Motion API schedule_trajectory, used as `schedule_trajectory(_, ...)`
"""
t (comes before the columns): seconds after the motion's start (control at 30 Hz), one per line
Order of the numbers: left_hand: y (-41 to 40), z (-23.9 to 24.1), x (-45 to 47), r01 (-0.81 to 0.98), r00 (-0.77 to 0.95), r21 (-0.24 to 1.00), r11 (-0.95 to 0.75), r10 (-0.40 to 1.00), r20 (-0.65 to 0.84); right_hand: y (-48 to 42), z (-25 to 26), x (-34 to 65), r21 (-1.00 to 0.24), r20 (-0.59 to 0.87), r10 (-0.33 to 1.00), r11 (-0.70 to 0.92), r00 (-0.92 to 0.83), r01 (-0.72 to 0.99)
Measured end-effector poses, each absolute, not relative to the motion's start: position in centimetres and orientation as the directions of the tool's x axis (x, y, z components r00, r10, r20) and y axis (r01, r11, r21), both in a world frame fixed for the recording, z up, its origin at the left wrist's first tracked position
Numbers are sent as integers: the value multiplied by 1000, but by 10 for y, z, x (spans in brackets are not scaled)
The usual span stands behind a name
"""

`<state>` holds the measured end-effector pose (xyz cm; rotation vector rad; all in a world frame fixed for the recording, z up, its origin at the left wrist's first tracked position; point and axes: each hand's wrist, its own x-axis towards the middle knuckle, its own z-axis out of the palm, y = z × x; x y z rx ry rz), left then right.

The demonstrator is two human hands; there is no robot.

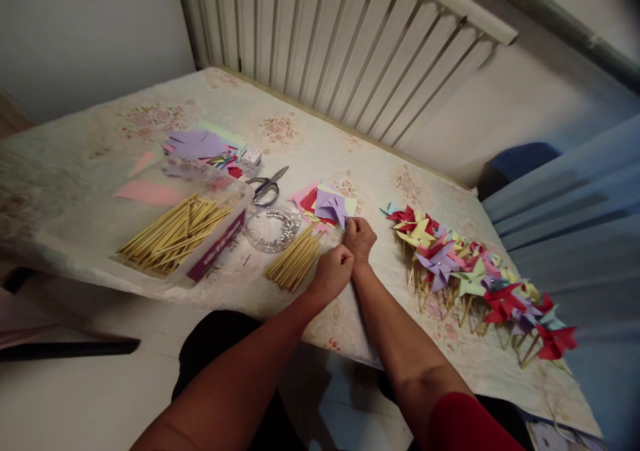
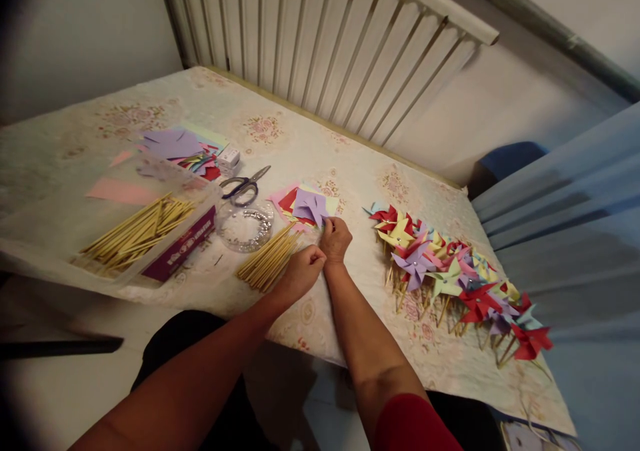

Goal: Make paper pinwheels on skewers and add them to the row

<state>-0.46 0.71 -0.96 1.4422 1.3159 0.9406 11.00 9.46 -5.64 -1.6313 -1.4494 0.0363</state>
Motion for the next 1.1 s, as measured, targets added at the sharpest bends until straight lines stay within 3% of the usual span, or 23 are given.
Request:
schedule_trajectory(0.2, 7, -7, -8, 218, 131, 975, 39, 989, -69, 95, -54, 109, -691, 522, 763, 117, 381, 713)
schedule_trajectory(0.43, 14, -20, -5, 156, 125, 983, 92, 986, -112, 89, -50, 122, -851, 407, 653, 19, 639, 524)
schedule_trajectory(0.6, 21, -33, 0, 107, 117, 980, 171, 976, -183, 65, -45, 134, -913, 330, 599, 7, 730, 407)
schedule_trajectory(0.83, 22, -32, 1, -134, 52, 962, 238, 971, -234, 3, -41, 142, -994, 111, 689, 65, 716, 92)
schedule_trajectory(1.0, 17, -24, -3, -373, 265, 832, 411, 906, -329, -32, -36, 144, -989, 5, 802, 91, 597, -114)
schedule_trajectory(1.1, 16, -21, -4, -441, 410, 770, 460, 867, -283, -42, -31, 144, -980, -24, 842, 87, 539, -179)
